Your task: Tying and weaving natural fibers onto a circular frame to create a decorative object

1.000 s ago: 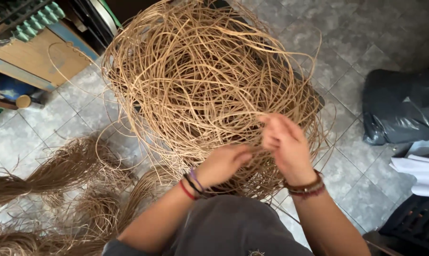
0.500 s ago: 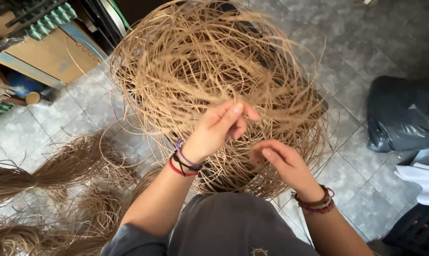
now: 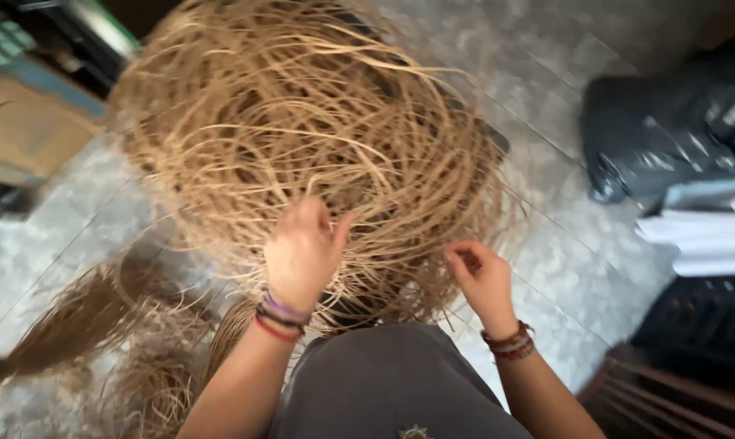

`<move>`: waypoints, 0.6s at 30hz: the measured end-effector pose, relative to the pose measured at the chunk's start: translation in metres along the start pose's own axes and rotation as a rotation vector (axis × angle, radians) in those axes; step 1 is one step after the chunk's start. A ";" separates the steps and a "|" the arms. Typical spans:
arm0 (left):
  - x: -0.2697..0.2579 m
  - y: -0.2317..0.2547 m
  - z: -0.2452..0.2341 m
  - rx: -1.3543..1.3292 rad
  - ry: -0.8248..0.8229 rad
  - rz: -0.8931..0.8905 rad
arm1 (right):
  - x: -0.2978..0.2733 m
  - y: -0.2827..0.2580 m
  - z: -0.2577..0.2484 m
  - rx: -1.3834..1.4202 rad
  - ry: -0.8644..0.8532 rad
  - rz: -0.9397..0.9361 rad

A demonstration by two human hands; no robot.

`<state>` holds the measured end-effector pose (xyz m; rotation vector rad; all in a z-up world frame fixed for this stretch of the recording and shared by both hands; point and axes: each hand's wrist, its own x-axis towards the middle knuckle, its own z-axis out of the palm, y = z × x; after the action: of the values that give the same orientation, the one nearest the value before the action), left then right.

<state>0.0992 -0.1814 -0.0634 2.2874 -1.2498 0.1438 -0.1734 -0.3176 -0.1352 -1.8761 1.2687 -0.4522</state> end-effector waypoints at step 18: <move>-0.059 0.074 0.039 -0.485 -0.898 0.187 | 0.026 0.000 0.041 1.130 0.059 0.563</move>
<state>0.0004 -0.1888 -0.0874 1.8109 -1.6630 -1.1065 -0.1350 -0.3232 -0.1640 -0.5437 1.1302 -0.7076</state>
